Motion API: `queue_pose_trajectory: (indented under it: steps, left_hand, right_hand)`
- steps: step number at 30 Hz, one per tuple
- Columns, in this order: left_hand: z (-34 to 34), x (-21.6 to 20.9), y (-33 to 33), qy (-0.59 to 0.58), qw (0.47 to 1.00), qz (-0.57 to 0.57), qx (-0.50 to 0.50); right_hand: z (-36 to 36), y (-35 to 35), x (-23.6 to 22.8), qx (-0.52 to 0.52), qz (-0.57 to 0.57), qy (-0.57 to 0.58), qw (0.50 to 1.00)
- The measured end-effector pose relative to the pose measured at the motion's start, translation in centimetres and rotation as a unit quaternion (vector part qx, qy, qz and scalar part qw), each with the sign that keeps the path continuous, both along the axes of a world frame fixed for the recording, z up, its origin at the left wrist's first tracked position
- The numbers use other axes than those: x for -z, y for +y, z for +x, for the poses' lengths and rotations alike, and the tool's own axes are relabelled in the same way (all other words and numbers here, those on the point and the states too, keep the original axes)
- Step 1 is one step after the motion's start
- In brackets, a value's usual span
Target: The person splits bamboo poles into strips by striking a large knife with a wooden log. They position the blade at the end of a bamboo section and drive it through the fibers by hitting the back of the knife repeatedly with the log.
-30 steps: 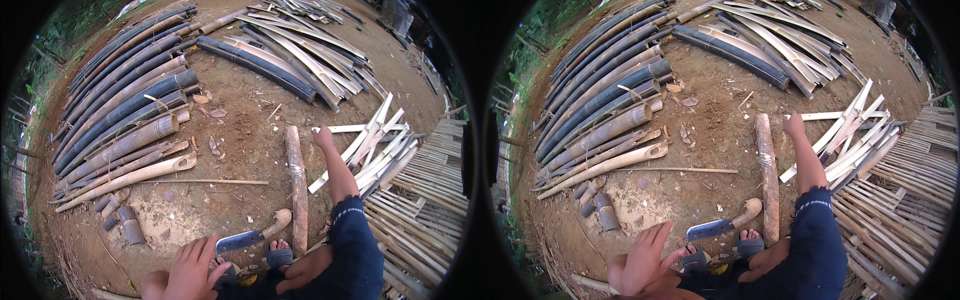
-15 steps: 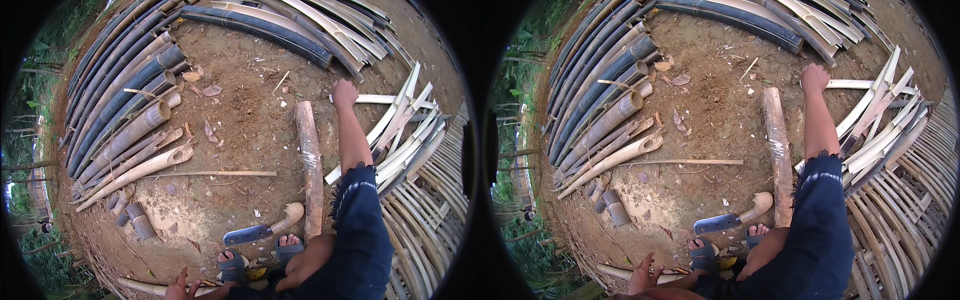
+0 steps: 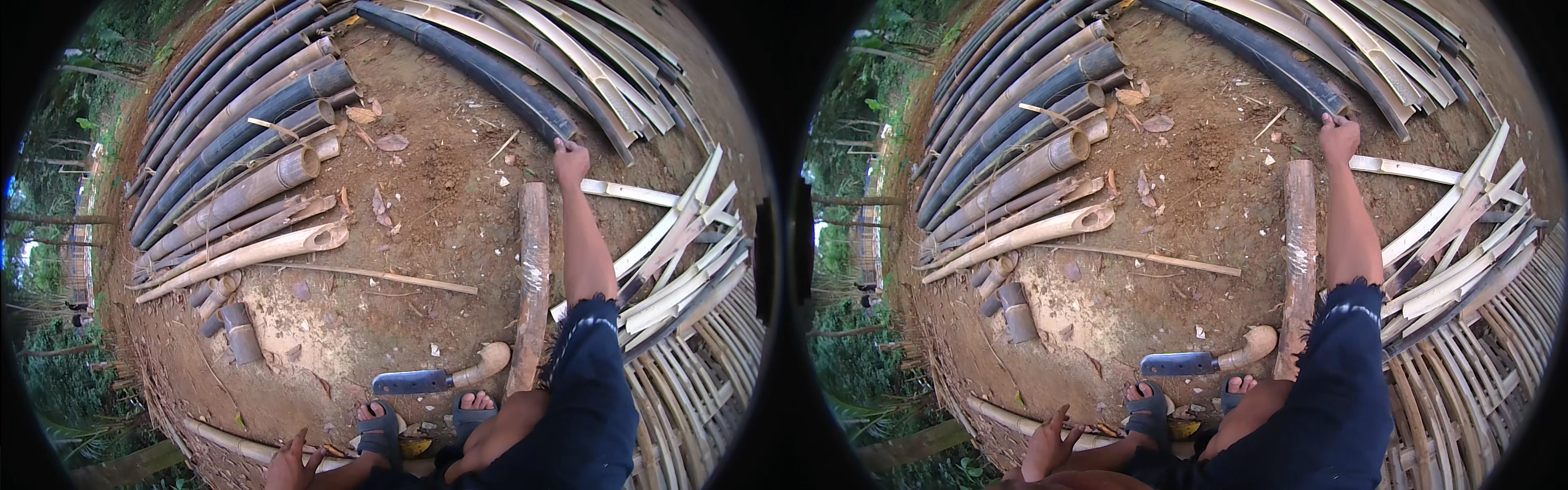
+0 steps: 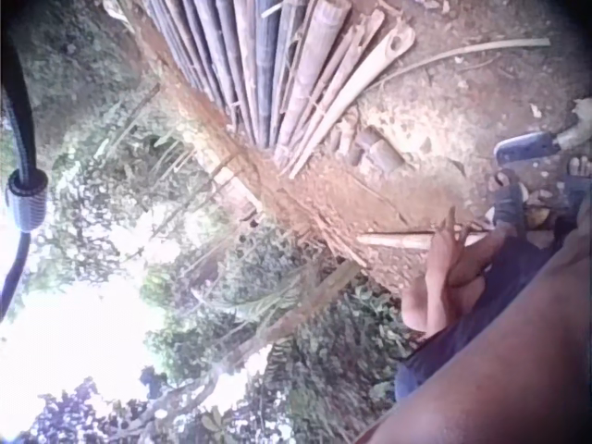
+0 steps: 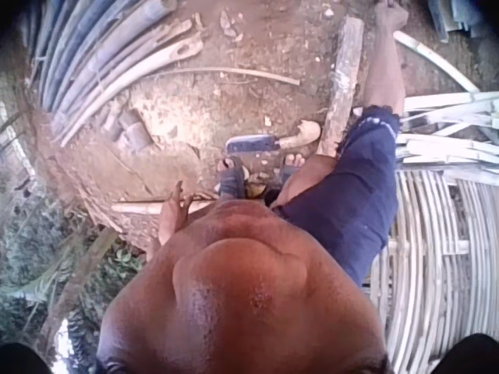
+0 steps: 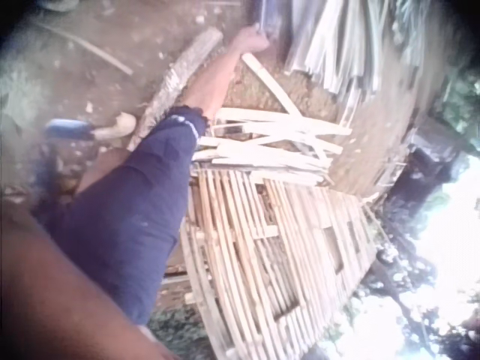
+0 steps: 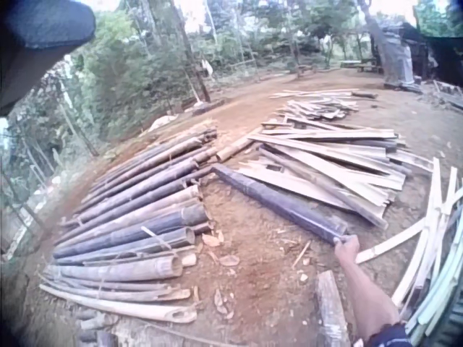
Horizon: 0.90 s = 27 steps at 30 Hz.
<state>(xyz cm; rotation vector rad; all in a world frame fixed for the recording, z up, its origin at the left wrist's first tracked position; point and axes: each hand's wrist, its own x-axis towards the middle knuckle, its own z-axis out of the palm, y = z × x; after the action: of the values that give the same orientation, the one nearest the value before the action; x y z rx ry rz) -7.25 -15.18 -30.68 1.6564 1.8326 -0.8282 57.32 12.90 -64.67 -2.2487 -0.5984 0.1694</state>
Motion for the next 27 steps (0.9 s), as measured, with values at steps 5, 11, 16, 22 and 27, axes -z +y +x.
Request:
queue_pose_trajectory:
  steps: [5, 11, 16, 22, 27]
  left_hand:
    - [0.7, 0.1, 0.3, -0.021, 1.0, 0.011, 0.02]
    - [-1.3, 0.1, -1.0, -0.045, 0.993, 0.076, 0.077]
    - [-0.5, -0.4, -0.4, -0.101, 0.985, 0.094, 0.105]
    - [-0.9, 1.7, 1.9, -0.177, 0.941, 0.16, 0.239]
    - [0.4, 7.1, 6.7, -0.239, 0.933, 0.21, 0.165]
  right_hand:
    - [-9.9, -2.0, -2.3, 0.016, 0.09, 0.104, 0.99]
    - [-21.7, -3.2, -10.5, -0.039, 0.198, 0.398, 0.895]
    - [-32.3, -7.9, -10.7, -0.095, 0.119, 0.392, 0.907]
    - [-42.0, -20.0, -7.2, -0.086, -0.041, 0.552, 0.829]
    - [-43.2, -26.0, -5.5, -0.239, -0.148, 0.456, 0.844]
